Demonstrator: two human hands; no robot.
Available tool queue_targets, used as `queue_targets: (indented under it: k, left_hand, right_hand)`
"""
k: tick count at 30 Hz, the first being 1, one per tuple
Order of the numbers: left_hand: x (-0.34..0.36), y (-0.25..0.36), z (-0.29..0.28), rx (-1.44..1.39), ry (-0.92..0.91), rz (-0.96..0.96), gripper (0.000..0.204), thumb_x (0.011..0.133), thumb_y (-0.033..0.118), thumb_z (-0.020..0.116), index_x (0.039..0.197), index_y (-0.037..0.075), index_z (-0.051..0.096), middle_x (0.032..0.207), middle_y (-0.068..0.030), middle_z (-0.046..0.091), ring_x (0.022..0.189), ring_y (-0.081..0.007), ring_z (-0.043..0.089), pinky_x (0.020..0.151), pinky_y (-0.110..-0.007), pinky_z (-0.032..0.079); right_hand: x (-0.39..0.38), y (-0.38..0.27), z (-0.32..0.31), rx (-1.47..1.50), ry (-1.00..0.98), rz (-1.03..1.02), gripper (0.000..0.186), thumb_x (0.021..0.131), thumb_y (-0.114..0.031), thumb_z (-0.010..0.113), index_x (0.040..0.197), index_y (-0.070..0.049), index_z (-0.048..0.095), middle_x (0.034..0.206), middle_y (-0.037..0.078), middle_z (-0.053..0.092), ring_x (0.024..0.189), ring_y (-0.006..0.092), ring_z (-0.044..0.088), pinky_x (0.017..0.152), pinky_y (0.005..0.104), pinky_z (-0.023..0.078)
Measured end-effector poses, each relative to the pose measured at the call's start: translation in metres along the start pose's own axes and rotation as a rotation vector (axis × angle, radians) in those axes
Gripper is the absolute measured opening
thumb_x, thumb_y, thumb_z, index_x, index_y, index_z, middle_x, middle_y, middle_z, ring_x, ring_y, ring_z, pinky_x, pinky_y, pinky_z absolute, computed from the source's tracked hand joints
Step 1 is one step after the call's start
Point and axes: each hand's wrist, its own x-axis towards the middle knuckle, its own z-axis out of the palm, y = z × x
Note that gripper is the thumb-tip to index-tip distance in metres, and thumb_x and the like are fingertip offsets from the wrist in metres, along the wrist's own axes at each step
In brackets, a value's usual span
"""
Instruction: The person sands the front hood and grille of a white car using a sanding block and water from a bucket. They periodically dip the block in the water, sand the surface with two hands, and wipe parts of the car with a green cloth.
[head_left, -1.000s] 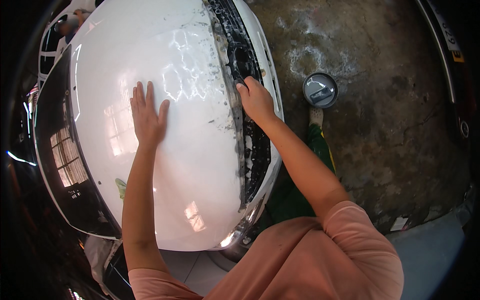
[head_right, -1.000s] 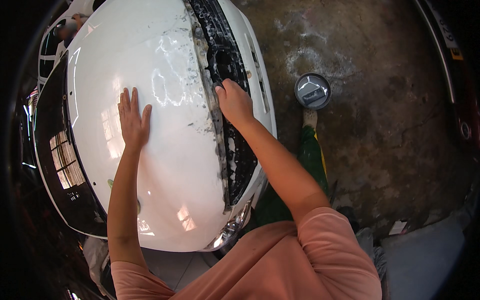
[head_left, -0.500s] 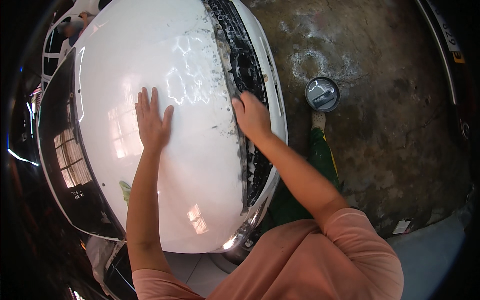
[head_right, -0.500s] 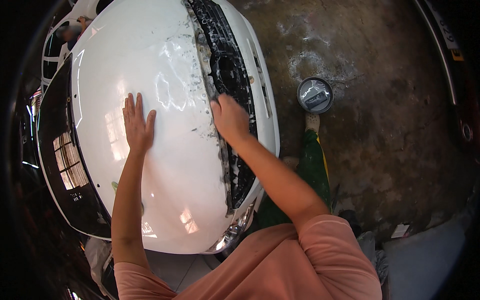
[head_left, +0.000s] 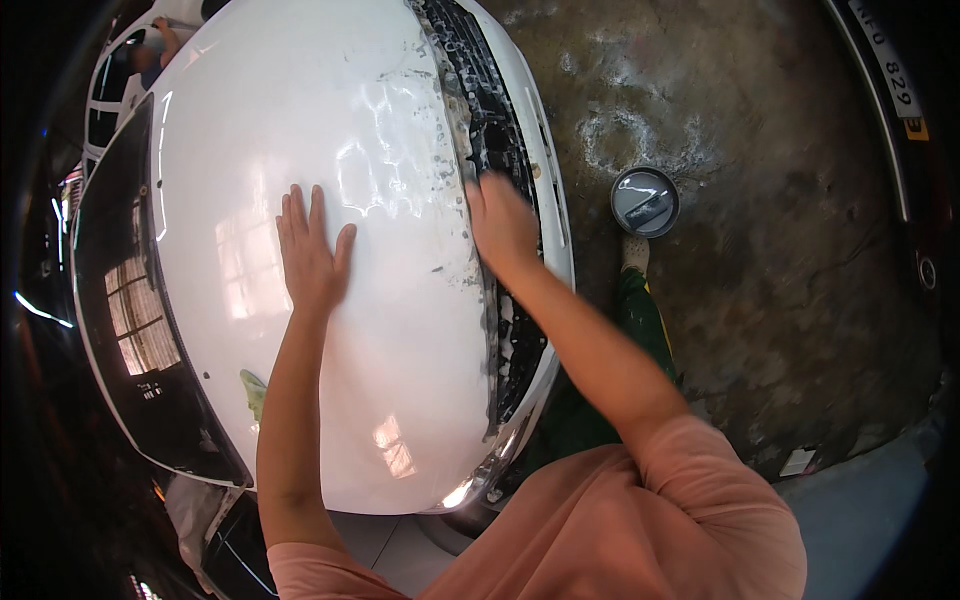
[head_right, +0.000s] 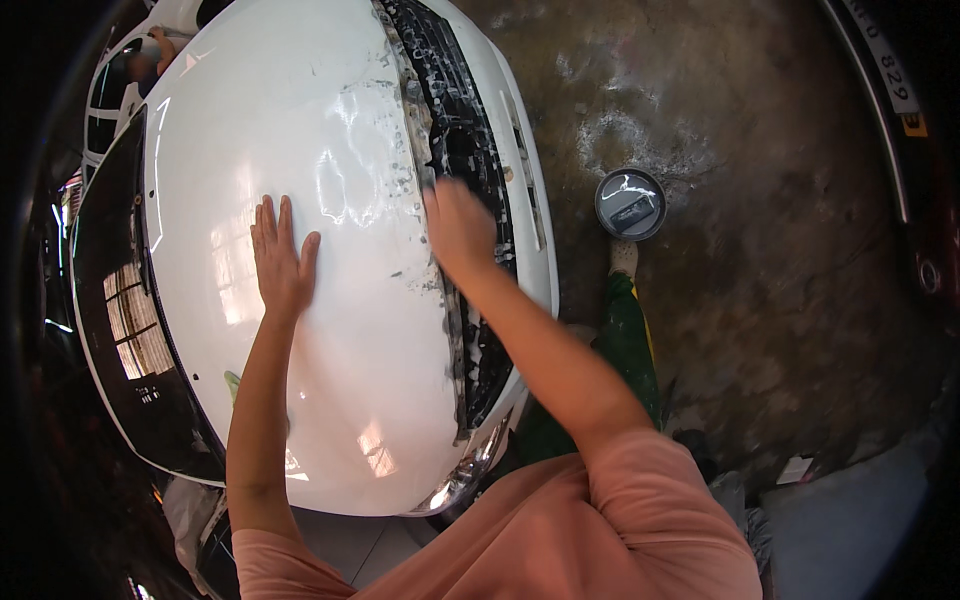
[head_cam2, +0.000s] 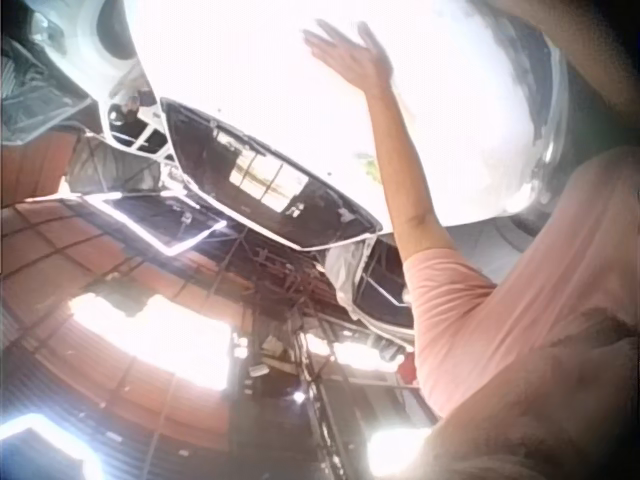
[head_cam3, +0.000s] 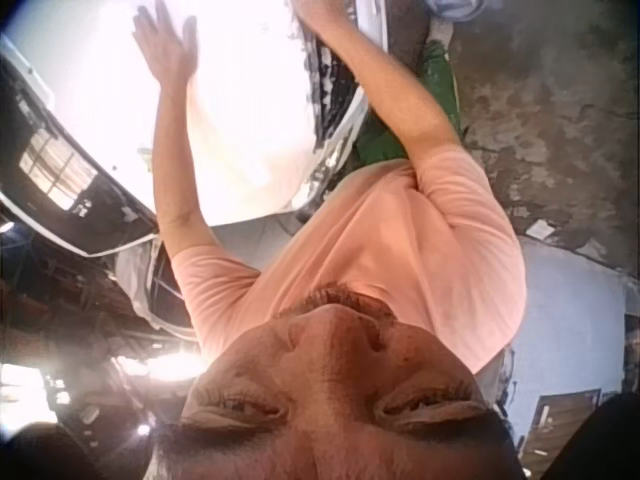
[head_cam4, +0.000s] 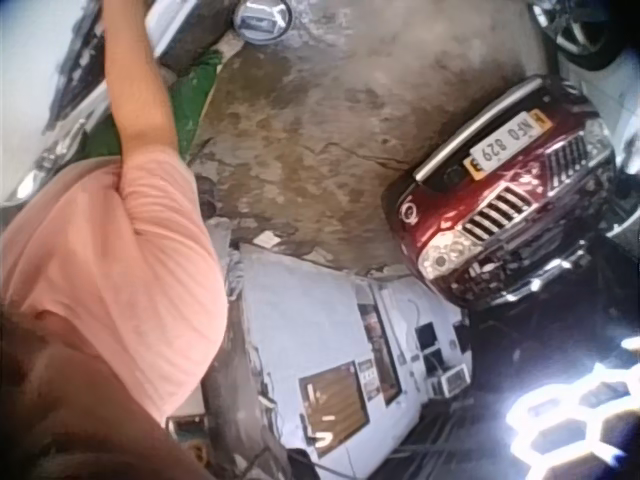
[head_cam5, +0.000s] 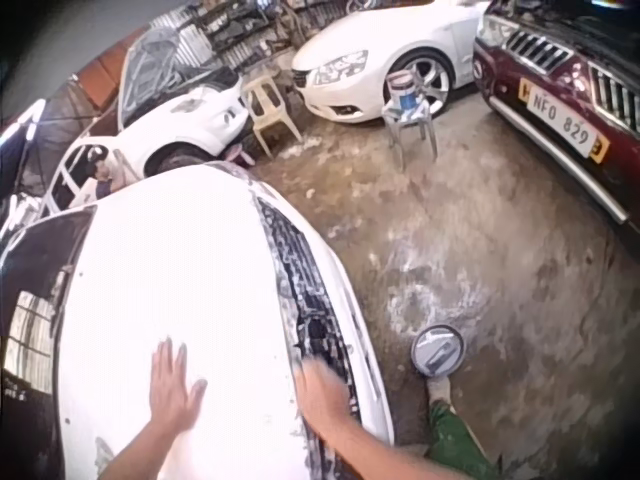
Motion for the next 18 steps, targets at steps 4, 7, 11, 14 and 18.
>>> queue_targets:
  k: [4,7,11,14,18]
  left_hand:
    - [-0.008,-0.004,-0.003,0.014,-0.014,-0.017,0.067,0.106,0.041,0.05,0.16,0.005,0.035,0.168,-0.0226,0.026,0.157,-0.0389,0.021,0.128,-0.052,0.015]
    - [0.0,0.0,-0.003,-0.003,-0.006,0.006,0.067,0.106,0.04,0.051,0.16,0.005,0.035,0.168,-0.0227,0.025,0.157,-0.0391,0.021,0.128,-0.052,0.015]
    - [0.013,0.01,-0.001,-0.022,0.002,0.032,0.067,0.105,0.04,0.051,0.16,0.005,0.035,0.168,-0.0227,0.025,0.156,-0.0393,0.022,0.127,-0.052,0.015]
    - [0.003,0.0,0.0,-0.011,-0.011,-0.001,0.067,0.105,0.04,0.052,0.16,0.005,0.035,0.168,-0.0228,0.026,0.156,-0.04,0.022,0.127,-0.053,0.016]
    - [-0.007,-0.004,-0.005,-0.015,-0.01,-0.022,0.068,0.105,0.041,0.052,0.16,0.004,0.035,0.168,-0.023,0.026,0.156,-0.0409,0.022,0.127,-0.054,0.016]
  right_hand:
    - [-0.05,0.003,-0.012,0.058,-0.03,-0.055,0.023,0.102,-0.028,0.059,0.097,-0.006,0.059,0.09,0.018,0.063,0.081,0.0393,0.066,0.069,0.0504,0.054]
    - [0.038,-0.004,0.003,0.023,0.044,-0.067,0.022,0.103,-0.027,0.057,0.098,-0.005,0.06,0.092,0.018,0.065,0.081,0.0408,0.067,0.07,0.0514,0.054]
    - [0.126,-0.009,0.005,-0.071,0.008,0.019,0.023,0.103,-0.027,0.054,0.099,-0.005,0.059,0.093,0.018,0.066,0.084,0.043,0.067,0.074,0.0541,0.054]
    - [0.073,-0.016,0.007,-0.064,-0.052,0.028,0.021,0.102,-0.026,0.057,0.102,-0.005,0.06,0.096,0.018,0.066,0.088,0.0417,0.067,0.075,0.0529,0.054]
    - [0.004,-0.014,-0.001,-0.008,-0.082,0.041,0.021,0.1,-0.025,0.061,0.103,-0.004,0.059,0.098,0.017,0.066,0.09,0.0408,0.067,0.075,0.0514,0.055]
